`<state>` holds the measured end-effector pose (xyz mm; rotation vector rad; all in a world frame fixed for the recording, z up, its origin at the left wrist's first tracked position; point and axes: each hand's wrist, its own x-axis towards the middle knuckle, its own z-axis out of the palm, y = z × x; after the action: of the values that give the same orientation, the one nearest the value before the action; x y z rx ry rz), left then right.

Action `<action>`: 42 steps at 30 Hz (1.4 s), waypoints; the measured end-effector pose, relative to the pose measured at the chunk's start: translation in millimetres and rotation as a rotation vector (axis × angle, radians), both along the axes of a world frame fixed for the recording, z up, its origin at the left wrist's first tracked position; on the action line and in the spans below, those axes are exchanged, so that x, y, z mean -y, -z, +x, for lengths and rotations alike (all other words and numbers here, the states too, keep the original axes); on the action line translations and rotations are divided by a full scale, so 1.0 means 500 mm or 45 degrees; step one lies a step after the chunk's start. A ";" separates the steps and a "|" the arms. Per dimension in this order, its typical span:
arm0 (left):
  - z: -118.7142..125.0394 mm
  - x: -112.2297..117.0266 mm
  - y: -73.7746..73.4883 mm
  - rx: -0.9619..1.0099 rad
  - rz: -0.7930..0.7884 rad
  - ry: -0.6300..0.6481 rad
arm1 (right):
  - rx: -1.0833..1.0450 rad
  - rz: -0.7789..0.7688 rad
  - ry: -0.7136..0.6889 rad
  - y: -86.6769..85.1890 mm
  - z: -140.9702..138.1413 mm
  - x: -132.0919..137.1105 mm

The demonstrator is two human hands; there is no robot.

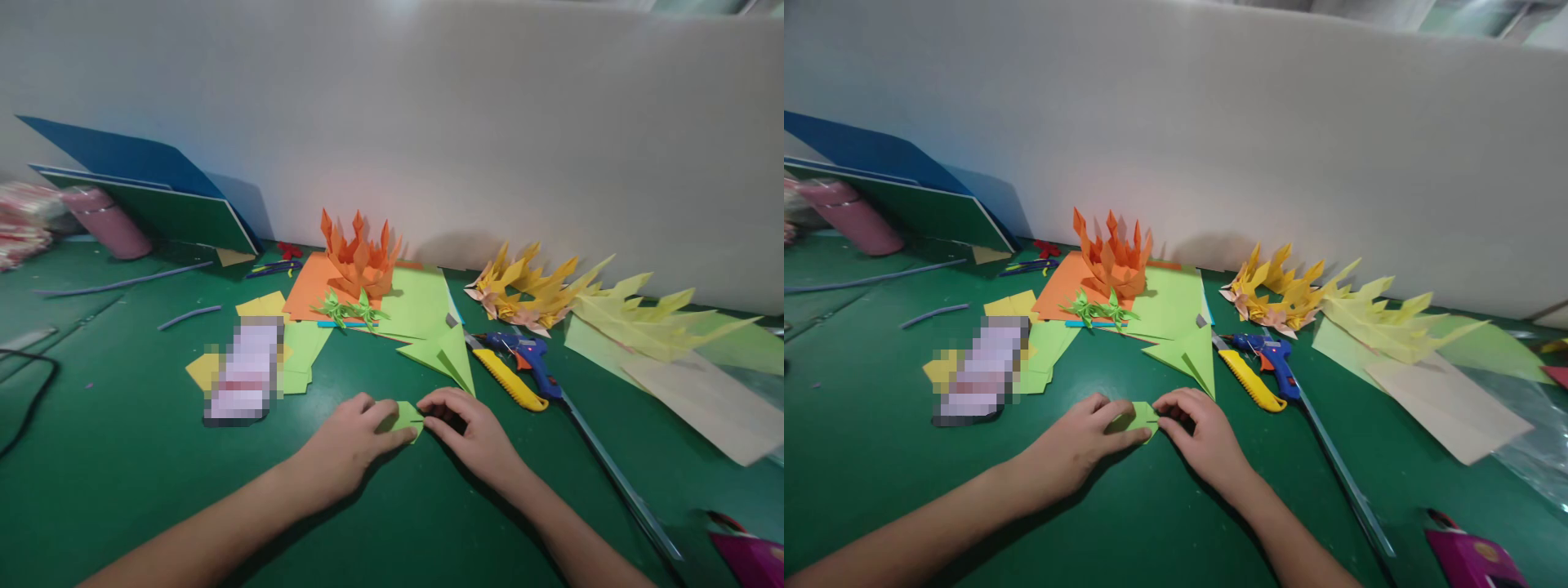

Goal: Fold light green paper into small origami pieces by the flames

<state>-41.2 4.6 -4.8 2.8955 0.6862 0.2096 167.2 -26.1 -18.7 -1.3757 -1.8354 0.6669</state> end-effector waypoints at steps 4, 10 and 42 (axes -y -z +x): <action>0.000 0.002 0.001 0.020 -0.029 -0.013 | 0.061 0.028 -0.049 -0.001 -0.005 -0.001; 0.003 0.004 0.000 -0.020 -0.033 -0.032 | 0.127 0.014 -0.065 -0.002 -0.009 -0.003; -0.010 0.000 0.017 0.269 -0.069 -0.074 | 0.354 0.632 -0.138 -0.013 -0.005 0.024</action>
<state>-46.1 4.4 -13.3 2.7516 0.7261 0.4880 164.7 -38.2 -12.4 -1.0786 -2.1210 0.0514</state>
